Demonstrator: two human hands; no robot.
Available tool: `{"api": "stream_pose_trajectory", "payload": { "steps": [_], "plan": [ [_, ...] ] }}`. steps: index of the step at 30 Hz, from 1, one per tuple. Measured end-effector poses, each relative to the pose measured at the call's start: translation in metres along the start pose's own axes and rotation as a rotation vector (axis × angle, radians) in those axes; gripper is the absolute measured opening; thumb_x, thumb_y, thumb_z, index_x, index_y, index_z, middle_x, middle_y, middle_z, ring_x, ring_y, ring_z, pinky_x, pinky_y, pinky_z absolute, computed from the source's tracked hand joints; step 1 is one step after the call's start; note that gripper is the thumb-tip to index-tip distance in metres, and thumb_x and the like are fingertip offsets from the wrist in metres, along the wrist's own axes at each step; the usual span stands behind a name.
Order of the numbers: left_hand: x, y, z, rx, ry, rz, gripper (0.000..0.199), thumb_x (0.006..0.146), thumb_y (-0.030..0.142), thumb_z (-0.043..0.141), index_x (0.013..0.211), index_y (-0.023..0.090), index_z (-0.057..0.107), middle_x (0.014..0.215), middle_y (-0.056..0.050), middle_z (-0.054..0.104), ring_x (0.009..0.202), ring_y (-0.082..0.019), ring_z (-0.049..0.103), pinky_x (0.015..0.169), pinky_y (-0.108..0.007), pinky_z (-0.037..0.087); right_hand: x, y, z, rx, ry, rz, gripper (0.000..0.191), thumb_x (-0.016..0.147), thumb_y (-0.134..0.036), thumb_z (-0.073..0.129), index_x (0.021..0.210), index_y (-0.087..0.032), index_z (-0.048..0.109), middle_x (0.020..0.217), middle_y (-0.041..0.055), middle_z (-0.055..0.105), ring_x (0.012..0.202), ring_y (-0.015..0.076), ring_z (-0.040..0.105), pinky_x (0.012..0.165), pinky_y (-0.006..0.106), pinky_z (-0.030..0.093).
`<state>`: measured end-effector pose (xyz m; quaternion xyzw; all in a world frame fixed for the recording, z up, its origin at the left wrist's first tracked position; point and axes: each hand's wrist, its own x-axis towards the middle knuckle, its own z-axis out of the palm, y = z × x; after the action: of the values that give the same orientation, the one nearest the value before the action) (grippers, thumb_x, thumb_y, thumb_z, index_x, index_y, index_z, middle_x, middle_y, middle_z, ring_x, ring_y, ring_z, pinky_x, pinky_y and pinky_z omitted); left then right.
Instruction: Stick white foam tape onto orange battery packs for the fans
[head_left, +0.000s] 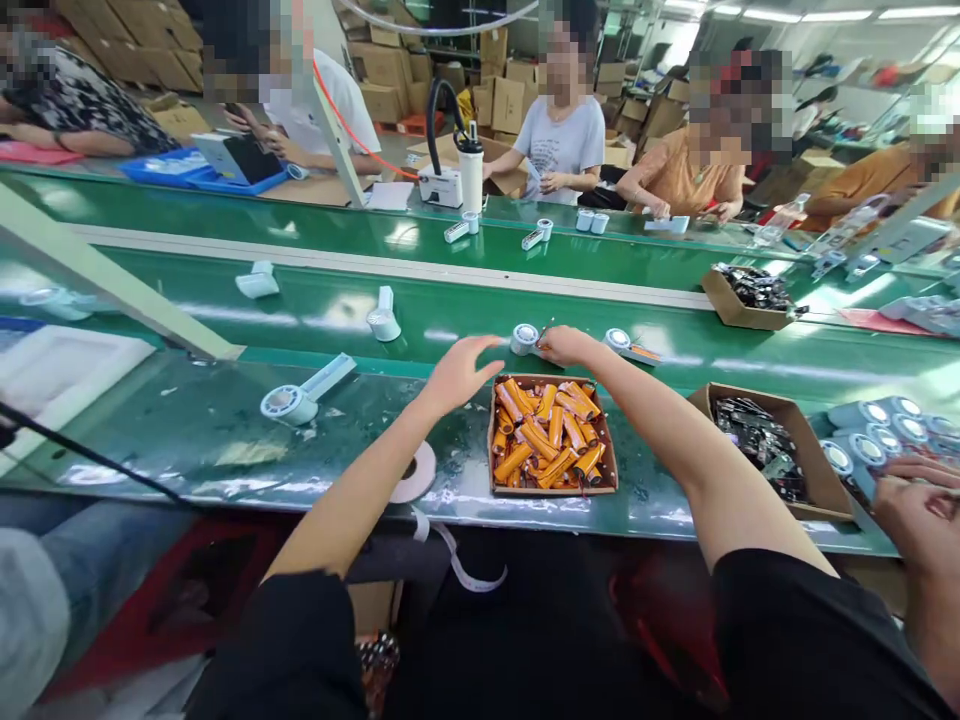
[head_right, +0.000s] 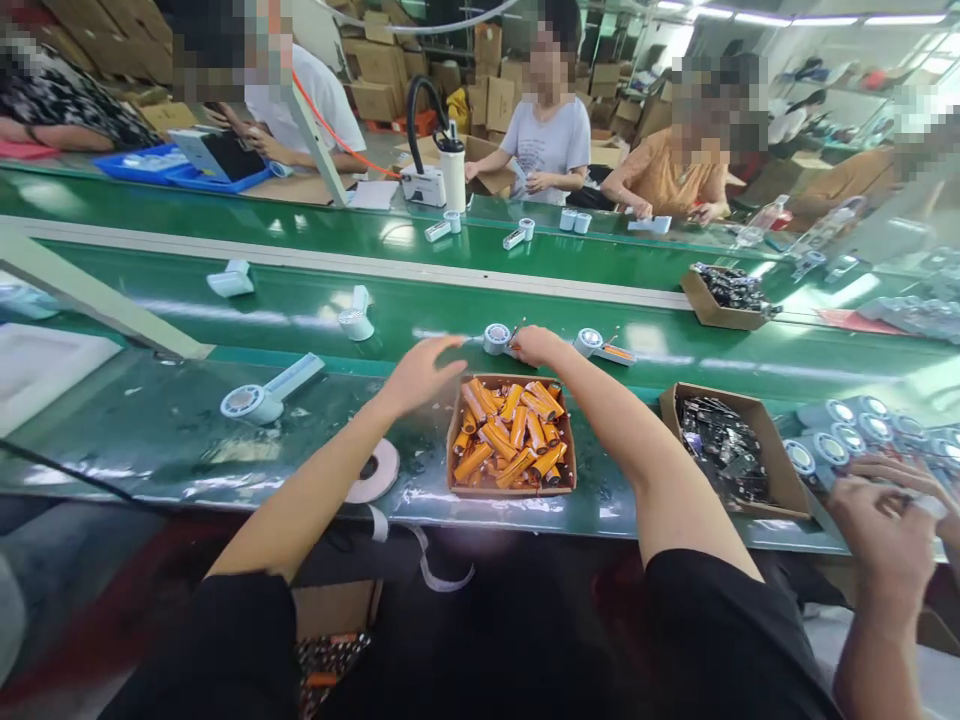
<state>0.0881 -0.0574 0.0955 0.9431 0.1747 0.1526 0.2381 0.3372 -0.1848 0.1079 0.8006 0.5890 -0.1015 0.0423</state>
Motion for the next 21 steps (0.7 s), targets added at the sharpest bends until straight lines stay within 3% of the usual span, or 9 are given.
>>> {"api": "stream_pose_trajectory", "payload": {
  "steps": [2,4,8,9,11,14,16,18,21],
  "plan": [
    [-0.086,-0.031,-0.017,0.006,0.026,0.075,0.038,0.100,0.049,0.060,0.125,0.024,0.073,0.133,-0.008,0.073,0.128,-0.025,0.065,0.118,-0.040,0.047,-0.004,0.005,-0.003,0.024,0.042,0.015,0.028,0.096,-0.028,0.066,0.116,-0.016,0.081,0.120,0.0131,0.080,0.113,0.0264,0.072,0.097,0.032,0.053],
    [-0.168,-0.058,-0.027,0.096,-0.072,0.135,0.043,0.094,0.052,0.067,0.129,0.027,0.073,0.137,-0.007,0.072,0.134,-0.028,0.062,0.119,-0.045,0.048,-0.013,0.006,-0.005,0.049,0.105,0.046,0.033,0.098,-0.029,0.064,0.124,-0.015,0.078,0.127,0.0156,0.077,0.118,0.0301,0.071,0.102,0.040,0.053],
    [-0.271,-0.068,-0.028,0.284,-0.052,0.126,0.040,0.096,0.029,0.064,0.135,0.023,0.069,0.136,-0.011,0.072,0.145,-0.034,0.054,0.118,-0.052,0.051,-0.075,-0.036,-0.003,0.374,0.573,-0.018,0.032,0.098,-0.034,0.065,0.123,-0.018,0.078,0.127,0.0118,0.077,0.116,0.0290,0.071,0.104,0.045,0.053],
    [-0.282,-0.061,-0.026,0.312,0.012,0.120,0.038,0.096,0.025,0.063,0.133,0.022,0.069,0.131,-0.013,0.073,0.144,-0.035,0.054,0.118,-0.055,0.051,-0.100,-0.058,-0.001,0.523,0.658,-0.052,0.031,0.099,-0.037,0.065,0.121,-0.020,0.078,0.118,0.0087,0.079,0.106,0.0262,0.074,0.097,0.042,0.057],
    [-0.292,-0.037,-0.022,0.333,0.151,0.125,0.035,0.094,0.022,0.067,0.130,0.021,0.067,0.127,-0.014,0.074,0.144,-0.038,0.053,0.120,-0.062,0.048,-0.153,-0.113,0.009,0.793,0.575,-0.119,0.031,0.100,-0.045,0.064,0.118,-0.024,0.079,0.091,0.0035,0.081,0.077,0.0201,0.074,0.077,0.034,0.059],
    [-0.288,0.002,-0.022,0.293,0.297,0.209,0.037,0.091,0.013,0.070,0.127,0.022,0.065,0.124,-0.013,0.074,0.149,-0.039,0.048,0.124,-0.072,0.038,-0.214,-0.200,0.044,1.064,0.063,-0.319,0.052,0.089,-0.053,0.079,0.131,-0.023,0.074,0.075,-0.0003,0.078,0.057,0.0163,0.068,0.061,0.027,0.054],
    [-0.281,0.015,-0.027,0.259,0.329,0.286,0.040,0.089,0.006,0.068,0.124,0.024,0.065,0.122,-0.009,0.074,0.154,-0.038,0.042,0.124,-0.073,0.038,-0.234,-0.242,0.075,1.125,-0.098,-0.396,0.036,0.096,-0.049,0.072,0.118,-0.021,0.080,0.072,0.0003,0.077,0.058,0.0155,0.069,0.061,0.025,0.052],
    [-0.273,0.016,-0.034,0.248,0.386,0.305,0.043,0.088,0.002,0.066,0.125,0.025,0.065,0.125,-0.009,0.073,0.157,-0.039,0.036,0.123,-0.072,0.042,-0.240,-0.264,0.104,1.112,-0.142,-0.469,0.026,0.103,-0.039,0.064,0.101,-0.021,0.083,0.078,0.0024,0.080,0.065,0.0156,0.072,0.066,0.024,0.051],
    [-0.264,0.008,-0.043,0.291,0.481,0.281,0.046,0.088,0.001,0.065,0.128,0.024,0.065,0.128,-0.011,0.072,0.156,-0.039,0.039,0.122,-0.072,0.043,-0.240,-0.263,0.126,1.055,-0.109,-0.429,0.020,0.101,-0.033,0.067,0.095,-0.021,0.082,0.085,0.0038,0.081,0.072,0.0163,0.074,0.070,0.024,0.051]
  ]
}}
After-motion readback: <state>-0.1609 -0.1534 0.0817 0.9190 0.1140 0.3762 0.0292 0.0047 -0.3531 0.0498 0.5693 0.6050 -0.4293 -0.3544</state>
